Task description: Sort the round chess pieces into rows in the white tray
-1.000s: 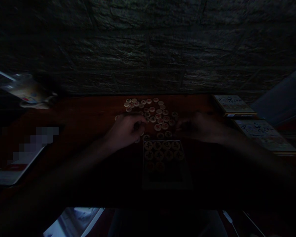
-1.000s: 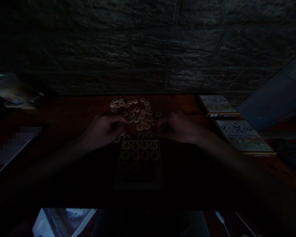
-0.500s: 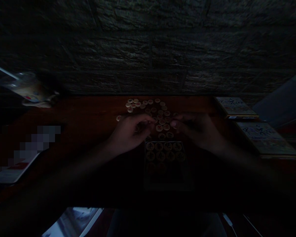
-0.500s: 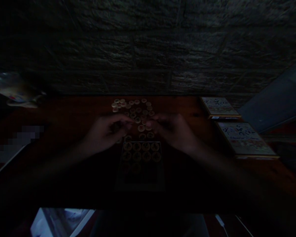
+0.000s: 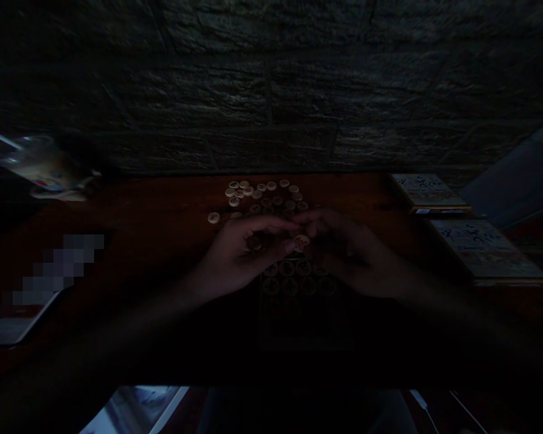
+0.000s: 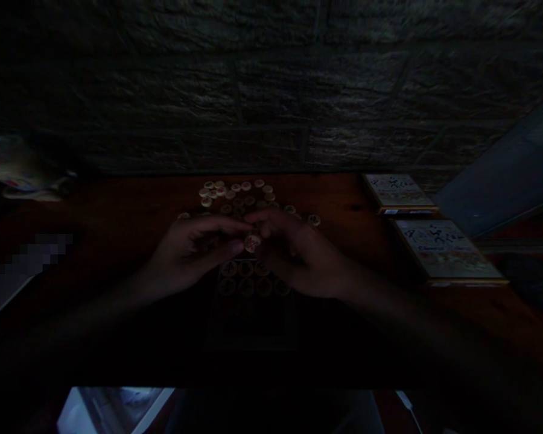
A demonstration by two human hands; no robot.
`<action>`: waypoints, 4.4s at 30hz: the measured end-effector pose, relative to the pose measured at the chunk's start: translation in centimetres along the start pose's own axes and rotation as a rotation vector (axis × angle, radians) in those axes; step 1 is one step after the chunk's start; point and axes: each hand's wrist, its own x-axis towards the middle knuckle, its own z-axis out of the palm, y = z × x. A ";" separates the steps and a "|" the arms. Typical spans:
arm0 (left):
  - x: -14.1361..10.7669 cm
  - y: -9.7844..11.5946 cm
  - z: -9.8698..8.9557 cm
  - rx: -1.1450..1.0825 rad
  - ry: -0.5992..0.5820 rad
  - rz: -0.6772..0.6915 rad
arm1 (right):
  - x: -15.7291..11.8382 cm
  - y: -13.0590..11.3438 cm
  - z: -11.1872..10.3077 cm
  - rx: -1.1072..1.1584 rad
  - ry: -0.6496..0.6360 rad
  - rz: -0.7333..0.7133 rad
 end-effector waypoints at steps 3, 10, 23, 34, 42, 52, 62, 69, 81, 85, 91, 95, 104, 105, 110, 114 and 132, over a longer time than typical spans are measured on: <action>-0.1 0.1 0.2 -0.063 -0.001 -0.016 | -0.1 0.0 0.1 -0.011 -0.008 0.000; 0.0 0.1 0.2 -0.125 0.042 -0.066 | 0.0 0.0 0.6 0.017 0.059 0.023; -0.6 0.0 0.5 -0.242 0.052 -0.086 | -0.2 -0.2 0.6 -0.100 0.118 -0.036; -0.4 -0.2 0.7 -0.284 0.082 -0.065 | -0.1 -0.1 0.8 -0.077 0.145 -0.028; -0.6 0.1 0.9 -0.244 0.100 -0.083 | 0.0 -0.1 1.0 -0.046 0.172 -0.013; -0.5 -0.1 0.7 -0.315 0.064 -0.125 | -0.3 0.5 1.4 0.005 0.179 -0.003; -0.7 -0.5 0.8 -0.294 0.019 -0.039 | -0.2 0.4 1.3 -0.011 0.208 -0.010; -0.7 -0.5 1.1 -0.332 0.025 -0.029 | 0.0 0.1 1.5 -0.017 0.213 0.002; -0.3 0.1 0.7 -0.421 0.082 -0.153 | -0.1 0.3 1.5 0.193 0.191 0.018; -0.1 0.4 0.7 -0.380 0.051 -0.124 | -0.2 0.7 1.5 0.199 0.208 0.028; -0.3 0.2 0.7 -0.441 0.025 -0.136 | 0.1 0.3 1.7 0.224 0.233 0.053; -0.4 -0.1 0.7 -0.445 0.018 -0.110 | 0.3 -0.2 1.4 0.239 0.219 0.057; -0.4 -0.1 0.9 -0.370 0.084 -0.046 | 0.3 -0.7 1.0 0.158 0.188 0.112; -0.4 -0.1 0.9 -0.363 0.088 -0.039 | 0.3 -0.7 1.0 0.139 0.185 0.108; -0.5 -0.4 0.8 -0.255 0.106 0.021 | 0.2 -0.8 1.0 0.129 0.202 0.085; -0.8 -0.3 0.7 -0.129 0.105 0.087 | 0.1 -0.6 1.2 0.207 0.172 0.066; -0.7 -0.7 0.1 0.136 0.204 0.309 | -0.1 -0.8 1.4 0.436 0.089 0.182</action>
